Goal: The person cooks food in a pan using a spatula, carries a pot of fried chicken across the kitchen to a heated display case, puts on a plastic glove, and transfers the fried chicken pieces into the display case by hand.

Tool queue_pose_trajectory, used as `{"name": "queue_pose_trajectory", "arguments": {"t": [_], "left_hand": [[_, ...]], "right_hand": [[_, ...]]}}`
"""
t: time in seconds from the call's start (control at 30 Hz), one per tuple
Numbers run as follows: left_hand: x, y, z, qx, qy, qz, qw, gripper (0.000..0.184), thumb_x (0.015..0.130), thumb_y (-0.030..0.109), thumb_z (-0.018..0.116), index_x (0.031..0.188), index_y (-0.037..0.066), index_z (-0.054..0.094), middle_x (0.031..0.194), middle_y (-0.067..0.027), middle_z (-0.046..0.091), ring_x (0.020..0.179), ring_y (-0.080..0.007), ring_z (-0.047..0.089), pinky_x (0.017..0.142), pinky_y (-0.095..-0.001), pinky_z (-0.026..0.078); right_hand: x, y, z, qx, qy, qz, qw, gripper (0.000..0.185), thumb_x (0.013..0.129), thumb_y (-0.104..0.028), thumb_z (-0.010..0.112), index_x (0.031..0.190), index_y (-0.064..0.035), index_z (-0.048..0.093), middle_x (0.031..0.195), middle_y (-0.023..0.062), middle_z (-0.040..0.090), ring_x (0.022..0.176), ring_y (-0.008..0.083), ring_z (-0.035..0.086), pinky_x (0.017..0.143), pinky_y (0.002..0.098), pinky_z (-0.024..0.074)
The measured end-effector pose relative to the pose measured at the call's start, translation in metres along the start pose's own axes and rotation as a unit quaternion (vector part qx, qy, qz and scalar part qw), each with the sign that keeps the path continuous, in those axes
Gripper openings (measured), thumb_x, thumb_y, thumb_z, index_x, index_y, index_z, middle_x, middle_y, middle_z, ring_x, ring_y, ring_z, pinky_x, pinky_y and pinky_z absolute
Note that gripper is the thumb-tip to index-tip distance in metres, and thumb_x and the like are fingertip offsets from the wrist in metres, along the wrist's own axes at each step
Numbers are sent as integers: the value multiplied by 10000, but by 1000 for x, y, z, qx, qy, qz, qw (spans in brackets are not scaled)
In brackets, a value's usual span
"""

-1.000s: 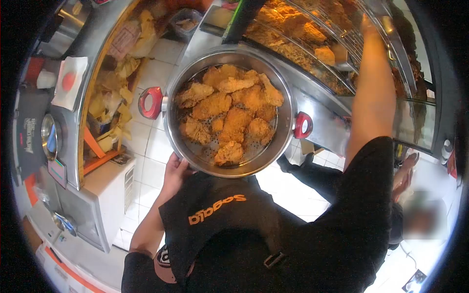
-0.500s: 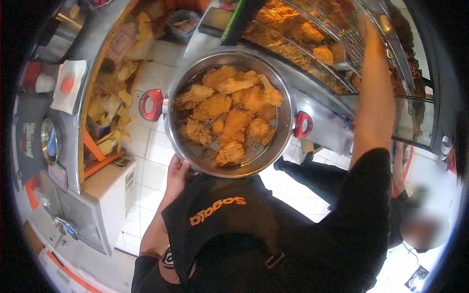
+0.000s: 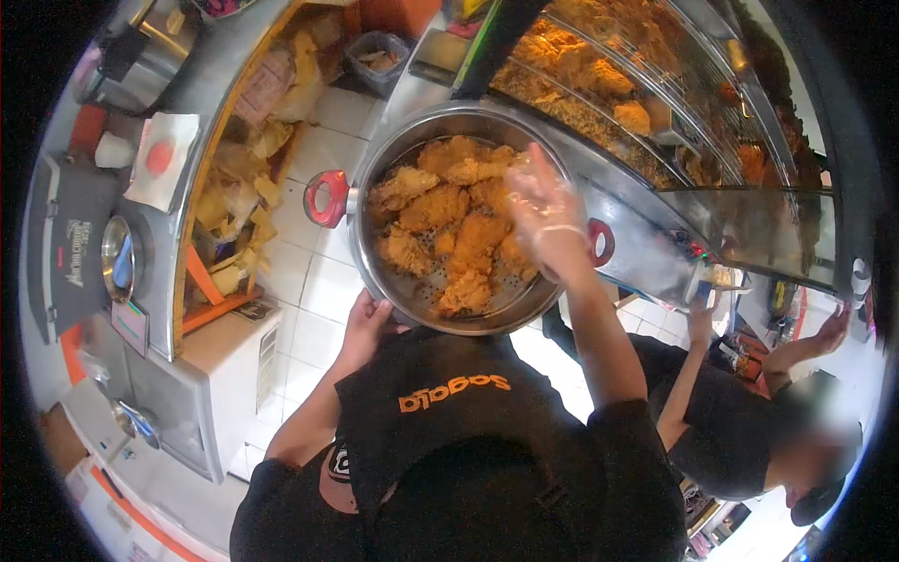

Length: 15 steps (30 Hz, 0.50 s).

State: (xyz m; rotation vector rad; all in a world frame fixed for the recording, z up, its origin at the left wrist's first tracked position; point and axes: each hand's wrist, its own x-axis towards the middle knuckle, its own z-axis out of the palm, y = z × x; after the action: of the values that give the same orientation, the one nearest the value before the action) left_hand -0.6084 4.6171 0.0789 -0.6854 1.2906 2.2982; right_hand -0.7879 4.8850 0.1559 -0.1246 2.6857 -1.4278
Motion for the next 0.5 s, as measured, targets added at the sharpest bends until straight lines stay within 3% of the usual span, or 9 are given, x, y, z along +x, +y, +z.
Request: {"name": "queue_pose_trajectory", "arguments": {"t": [0.03,0.1,0.2,0.27,0.3,0.4,0.5], "left_hand": [[-1,0,-2,6,-3,-2,1000,383,968,201,530,1313,72,425,1139,-77,624,925,-182,649,735,-299,552],[3,-4,-8,15,-8,-2,1000,363,961,139,528,1306,67,445,1145,-80,627,929,-191,655,715,-309,576],[4,-8,-7,-21,-1,4,1000,370,959,156,537,1306,74,442,1142,-82,629,936,-201,658,719,-314,582],[0,-3,-4,-8,-5,-12,1000,377,962,211,543,1302,89,434,1162,-58,614,966,-184,638,740,-314,561],[-1,0,-3,-2,-8,-19,1000,383,964,238,547,1299,96,430,1172,-45,606,982,-176,628,751,-314,551],[3,-5,-8,12,-29,7,999,372,963,246,550,1283,91,438,1170,-50,607,979,-174,631,744,-313,553],[1,-2,-7,17,-38,8,999,372,964,251,549,1280,88,438,1169,-52,607,977,-174,632,747,-314,554]], "right_hand": [[3,6,12,-75,-5,-18,997,683,834,-143,638,1455,-166,354,1264,149,593,1089,309,600,964,394,451],[10,-11,25,-54,-50,-36,997,710,830,-142,638,1467,-167,324,1256,151,595,1082,319,600,953,396,459],[17,-47,53,45,-122,-15,991,759,803,-152,653,1475,-156,300,1240,154,596,1097,328,585,953,399,459],[34,-41,74,-185,-95,-122,970,787,787,-140,670,1480,-170,299,1268,157,581,1122,312,581,960,388,457],[39,-50,79,-250,-146,-90,953,851,736,-157,692,1481,-137,280,1210,171,593,1121,347,558,984,413,434],[48,-50,101,-339,-174,-107,918,861,741,-151,688,1484,-105,254,1192,162,596,1120,332,556,983,395,429],[46,-59,110,-354,-139,-128,916,871,744,-146,687,1487,-89,236,1119,150,633,1071,291,603,939,382,468]]}}
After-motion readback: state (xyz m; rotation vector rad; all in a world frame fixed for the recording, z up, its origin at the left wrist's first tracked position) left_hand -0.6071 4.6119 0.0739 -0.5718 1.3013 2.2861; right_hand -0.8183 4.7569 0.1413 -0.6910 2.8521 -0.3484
